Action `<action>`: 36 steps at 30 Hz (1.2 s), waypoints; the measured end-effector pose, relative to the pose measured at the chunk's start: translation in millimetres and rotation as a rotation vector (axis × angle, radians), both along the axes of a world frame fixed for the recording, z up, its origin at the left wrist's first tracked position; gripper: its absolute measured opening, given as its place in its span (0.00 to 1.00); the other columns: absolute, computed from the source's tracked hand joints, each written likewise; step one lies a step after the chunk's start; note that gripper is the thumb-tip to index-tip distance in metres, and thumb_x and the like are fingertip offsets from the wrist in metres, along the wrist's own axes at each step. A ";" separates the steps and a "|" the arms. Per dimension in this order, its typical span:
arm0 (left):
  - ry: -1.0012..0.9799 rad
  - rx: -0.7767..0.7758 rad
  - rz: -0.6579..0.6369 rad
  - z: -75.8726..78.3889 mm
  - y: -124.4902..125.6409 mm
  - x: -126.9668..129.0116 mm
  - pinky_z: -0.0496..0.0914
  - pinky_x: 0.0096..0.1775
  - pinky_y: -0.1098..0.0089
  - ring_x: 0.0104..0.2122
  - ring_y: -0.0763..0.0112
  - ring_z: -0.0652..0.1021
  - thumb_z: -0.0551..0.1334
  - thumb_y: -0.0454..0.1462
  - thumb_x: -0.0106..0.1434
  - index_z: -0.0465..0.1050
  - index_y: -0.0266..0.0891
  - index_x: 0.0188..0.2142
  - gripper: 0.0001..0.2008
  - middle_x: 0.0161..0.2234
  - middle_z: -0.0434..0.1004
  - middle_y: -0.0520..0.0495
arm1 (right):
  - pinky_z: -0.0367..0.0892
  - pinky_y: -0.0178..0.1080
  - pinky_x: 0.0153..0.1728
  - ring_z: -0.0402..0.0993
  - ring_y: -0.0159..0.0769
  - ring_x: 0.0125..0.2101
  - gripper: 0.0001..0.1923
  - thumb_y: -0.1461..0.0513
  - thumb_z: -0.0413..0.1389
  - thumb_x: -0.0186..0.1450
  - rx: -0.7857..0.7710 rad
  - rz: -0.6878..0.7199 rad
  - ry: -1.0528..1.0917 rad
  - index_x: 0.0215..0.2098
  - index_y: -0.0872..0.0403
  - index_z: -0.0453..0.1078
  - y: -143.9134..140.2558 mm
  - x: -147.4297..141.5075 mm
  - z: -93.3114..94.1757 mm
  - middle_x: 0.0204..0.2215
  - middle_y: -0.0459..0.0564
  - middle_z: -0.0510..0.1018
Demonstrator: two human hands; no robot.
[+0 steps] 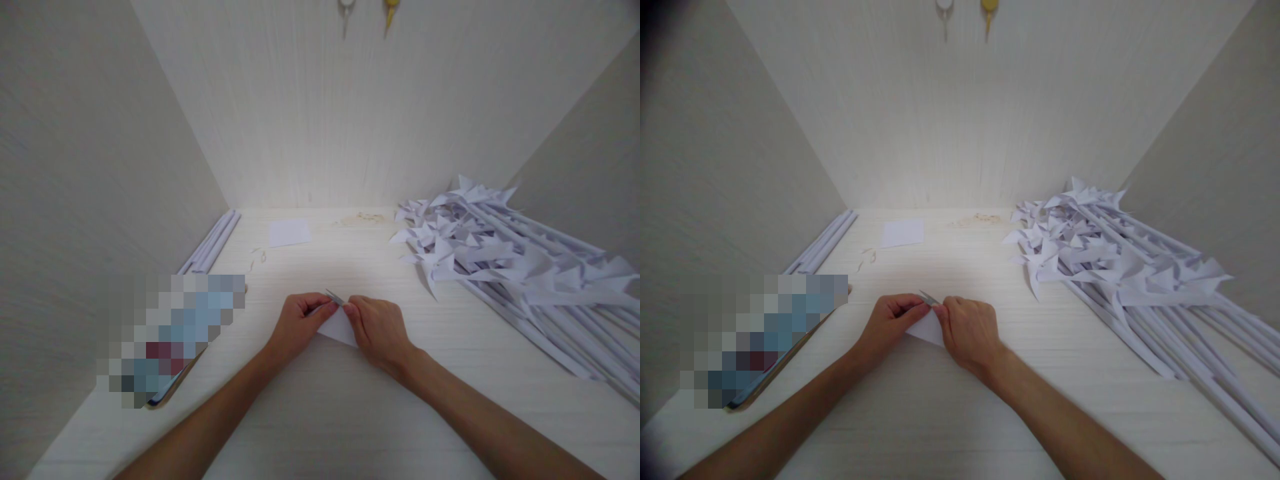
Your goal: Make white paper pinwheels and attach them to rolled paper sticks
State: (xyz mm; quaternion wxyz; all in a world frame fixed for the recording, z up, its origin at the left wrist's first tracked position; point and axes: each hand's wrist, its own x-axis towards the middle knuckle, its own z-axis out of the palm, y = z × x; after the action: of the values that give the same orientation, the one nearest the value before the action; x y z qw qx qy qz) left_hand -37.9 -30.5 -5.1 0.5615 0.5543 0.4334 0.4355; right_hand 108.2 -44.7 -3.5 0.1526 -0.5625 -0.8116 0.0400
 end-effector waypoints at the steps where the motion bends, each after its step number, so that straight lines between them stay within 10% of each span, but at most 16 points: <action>1: -0.002 -0.005 0.000 0.1 0.0 0.2 0.59 0.22 0.76 0.19 0.79 0.64 0.62 0.38 0.49 0.72 0.35 0.18 0.08 0.17 0.67 0.54 | 0.45 0.35 0.22 0.66 0.33 0.20 0.24 0.58 0.33 0.67 -0.004 -0.005 -0.010 0.24 0.56 0.65 0.0 -0.4 0.2 0.20 0.51 0.73; 28: 0.057 -0.024 0.013 -1.7 1.5 -0.2 0.59 0.23 0.76 0.19 0.78 0.65 0.62 0.40 0.48 0.72 0.35 0.19 0.09 0.17 0.69 0.53 | 0.46 0.36 0.23 0.69 0.35 0.22 0.22 0.59 0.35 0.67 -0.023 -0.061 -0.076 0.25 0.56 0.67 0.9 -3.1 1.4 0.21 0.52 0.75; 36: 0.093 -0.068 0.035 -2.5 1.1 -0.4 0.58 0.21 0.76 0.19 0.78 0.65 0.63 0.42 0.48 0.74 0.34 0.21 0.11 0.17 0.70 0.52 | 0.48 0.35 0.21 0.60 0.31 0.17 0.27 0.53 0.29 0.66 -0.023 -0.109 0.294 0.18 0.53 0.59 9.5 3.8 -4.1 0.15 0.48 0.66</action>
State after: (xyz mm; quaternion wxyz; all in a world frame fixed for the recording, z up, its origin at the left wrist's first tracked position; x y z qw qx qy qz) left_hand -38.3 -29.4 -7.6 0.5515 0.5469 0.4830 0.4042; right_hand 112.1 -35.3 -7.6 0.2653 -0.5954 -0.7484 0.1230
